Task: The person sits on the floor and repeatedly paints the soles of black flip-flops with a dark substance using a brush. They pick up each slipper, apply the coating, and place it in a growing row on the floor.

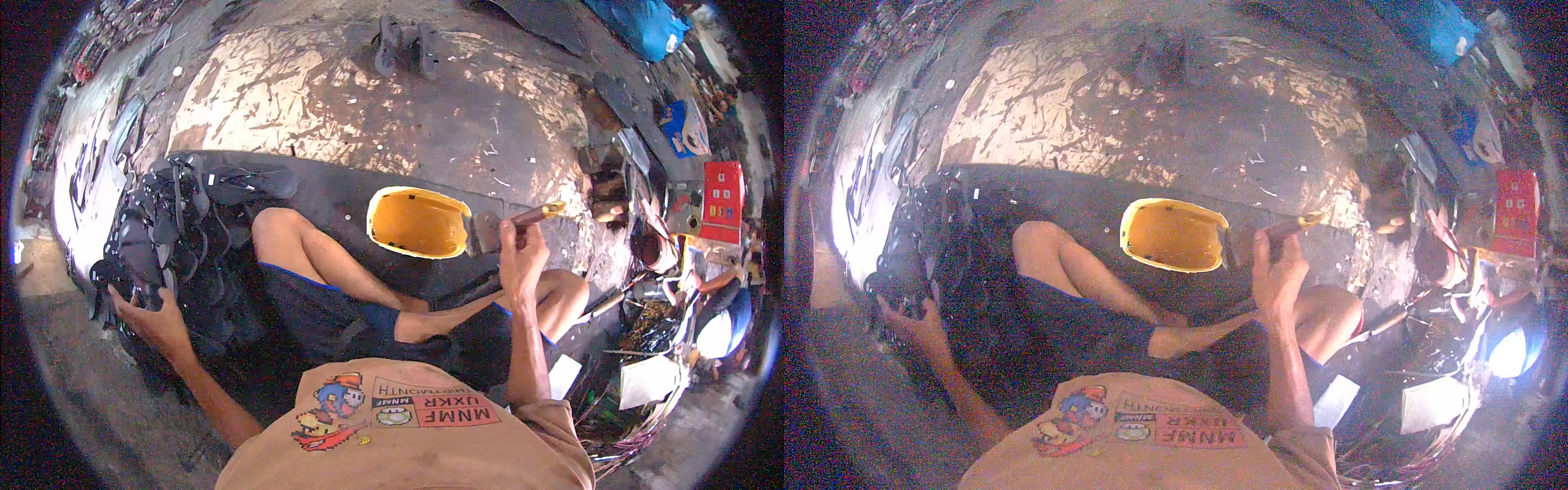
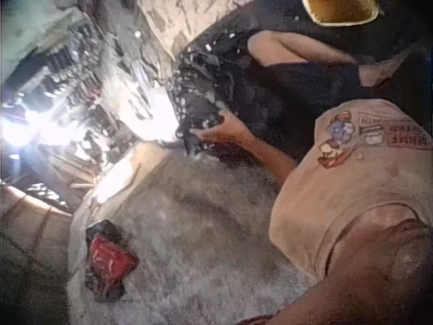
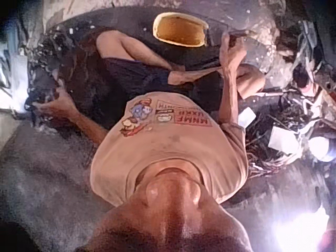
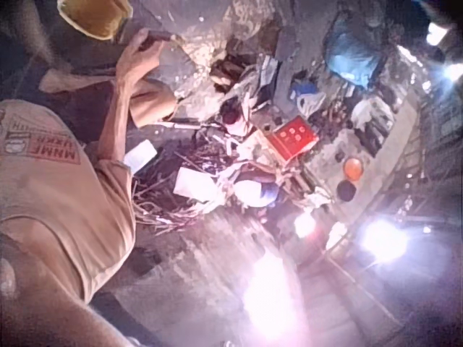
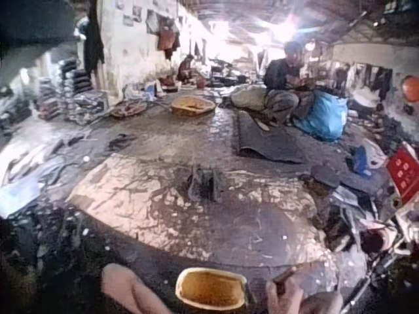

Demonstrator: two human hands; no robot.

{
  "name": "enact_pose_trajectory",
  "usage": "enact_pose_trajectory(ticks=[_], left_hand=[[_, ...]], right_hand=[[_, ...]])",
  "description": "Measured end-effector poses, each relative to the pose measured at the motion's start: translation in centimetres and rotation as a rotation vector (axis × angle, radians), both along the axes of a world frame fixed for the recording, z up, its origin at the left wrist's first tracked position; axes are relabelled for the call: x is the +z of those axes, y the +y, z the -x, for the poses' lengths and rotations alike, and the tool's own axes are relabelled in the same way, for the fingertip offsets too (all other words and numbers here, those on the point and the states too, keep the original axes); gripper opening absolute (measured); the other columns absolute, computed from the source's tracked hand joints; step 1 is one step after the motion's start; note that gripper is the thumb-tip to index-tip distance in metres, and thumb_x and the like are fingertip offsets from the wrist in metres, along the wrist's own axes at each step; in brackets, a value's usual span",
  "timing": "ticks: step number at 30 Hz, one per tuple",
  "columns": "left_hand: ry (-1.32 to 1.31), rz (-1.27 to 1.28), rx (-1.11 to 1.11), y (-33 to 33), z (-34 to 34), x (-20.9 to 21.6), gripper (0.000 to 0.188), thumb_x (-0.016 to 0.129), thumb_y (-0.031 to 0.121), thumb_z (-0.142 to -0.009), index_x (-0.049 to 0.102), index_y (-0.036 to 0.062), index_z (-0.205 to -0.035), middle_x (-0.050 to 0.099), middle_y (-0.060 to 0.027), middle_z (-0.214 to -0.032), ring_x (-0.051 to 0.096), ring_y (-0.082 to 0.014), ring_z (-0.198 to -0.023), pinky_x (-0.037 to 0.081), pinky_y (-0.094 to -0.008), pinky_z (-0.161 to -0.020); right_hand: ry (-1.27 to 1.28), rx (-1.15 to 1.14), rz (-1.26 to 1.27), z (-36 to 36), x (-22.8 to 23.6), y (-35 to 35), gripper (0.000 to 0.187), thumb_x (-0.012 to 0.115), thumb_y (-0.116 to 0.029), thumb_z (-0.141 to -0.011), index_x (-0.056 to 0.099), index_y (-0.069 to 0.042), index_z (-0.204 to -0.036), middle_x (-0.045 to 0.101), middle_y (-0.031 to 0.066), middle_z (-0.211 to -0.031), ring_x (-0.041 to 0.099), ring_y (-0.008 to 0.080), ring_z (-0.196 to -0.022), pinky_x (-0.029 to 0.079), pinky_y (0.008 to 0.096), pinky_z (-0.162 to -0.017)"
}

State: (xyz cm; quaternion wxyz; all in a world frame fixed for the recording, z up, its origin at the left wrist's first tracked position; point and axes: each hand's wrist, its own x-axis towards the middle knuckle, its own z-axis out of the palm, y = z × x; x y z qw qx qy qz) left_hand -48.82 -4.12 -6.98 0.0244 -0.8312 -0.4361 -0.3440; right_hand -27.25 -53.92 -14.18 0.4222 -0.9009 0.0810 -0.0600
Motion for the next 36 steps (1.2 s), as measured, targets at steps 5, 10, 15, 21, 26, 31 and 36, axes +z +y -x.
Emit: enact_pose_trajectory(ticks=[5, 10, 15, 21, 26, 31, 36], left_hand=[[0.175, 0.282, -0.686, -12.3, -1.2, -2.8, 0.063, 0.072, -0.002, -0.072, 0.061, 0.0026, -0.134, 0.061, -0.0169, -0.135, 0.052, -0.0357, -0.129, 0.046, -0.0461, -0.109], [0.547, 0.254, -0.746, -16.7, -2.3, -5.0, 0.056, 0.071, -0.003, -0.073, 0.068, 0.0021, -0.128, 0.060, -0.0107, -0.147, 0.054, -0.0350, -0.129, 0.042, -0.0438, -0.111], [-0.037, 1.080, -0.725, -18.2, -7.1, -2.4, 0.034, 0.069, 0.002, -0.088, 0.071, -0.0061, -0.121, 0.074, -0.0134, -0.119, 0.070, -0.0239, -0.105, 0.052, -0.0382, -0.099], [-0.800, 2.185, -0.843, -24.1, -11.6, -3.9, 0.052, 0.052, 0.045, -0.102, 0.059, 0.0015, -0.130, 0.071, -0.0141, -0.115, 0.070, -0.0250, -0.098, 0.060, -0.0371, -0.080], [-0.701, 2.162, -1.043, -25.5, -11.2, -3.0, 0.044, 0.057, 0.030, -0.101, 0.054, 0.0053, -0.138, 0.068, -0.0112, -0.120, 0.067, -0.0230, -0.105, 0.054, -0.0364, -0.092], [-0.829, 2.103, -0.949, -27.7, -11.1, -3.1, 0.053, 0.056, 0.040, -0.100, 0.055, 0.0035, -0.138, 0.066, -0.0128, -0.127, 0.066, -0.0273, -0.108, 0.052, -0.0472, -0.093], [-0.677, 2.083, -1.090, -26.9, -11.1, -4.3, 0.053, 0.058, 0.037, -0.099, 0.053, 0.0029, -0.140, 0.066, -0.0148, -0.126, 0.066, -0.0278, -0.105, 0.053, -0.0422, -0.093]], right_hand=[[0.218, 0.332, 0.012, 4.3, 0.4, -0.1, 0.024, 0.071, -0.019, -0.091, 0.072, 0.003, -0.100, 0.074, 0.0151, -0.084, 0.071, 0.0206, -0.078, 0.056, 0.0374, -0.074], [0.049, -0.167, -1.130, -0.4, 3.0, -2.4, 0.027, 0.061, -0.025, -0.105, 0.063, 0.001, -0.113, 0.071, 0.0064, -0.098, 0.069, 0.0154, -0.076, 0.055, 0.0300, -0.059], [0.098, -0.121, -1.475, -2.0, 6.1, -0.8, 0.023, 0.066, -0.025, -0.104, 0.065, -0.003, -0.109, 0.074, 0.0085, -0.093, 0.071, 0.0162, -0.069, 0.056, 0.0292, -0.054], [-0.137, 0.079, -1.350, -2.8, 8.5, 4.0, 0.024, 0.073, -0.015, -0.098, 0.068, -0.001, -0.116, 0.075, 0.0059, -0.105, 0.070, 0.0120, -0.086, 0.057, 0.0285, -0.079], [-0.389, 0.153, -0.412, -2.9, 7.9, 8.8, 0.029, 0.081, -0.022, -0.091, 0.070, 0.002, -0.104, 0.069, 0.0002, -0.089, 0.060, 0.0081, -0.080, 0.052, 0.0281, -0.075], [-0.312, 0.020, -0.498, -3.1, 8.6, 6.8, 0.025, 0.084, -0.023, -0.084, 0.071, -0.003, -0.091, 0.071, 0.0046, -0.082, 0.062, 0.0133, -0.071, 0.051, 0.0309, -0.062], [-0.410, -0.010, -0.618, -2.0, 9.4, 7.6, 0.026, 0.084, -0.022, -0.084, 0.069, -0.001, -0.090, 0.070, 0.0034, -0.078, 0.062, 0.0127, -0.067, 0.051, 0.0301, -0.059]])
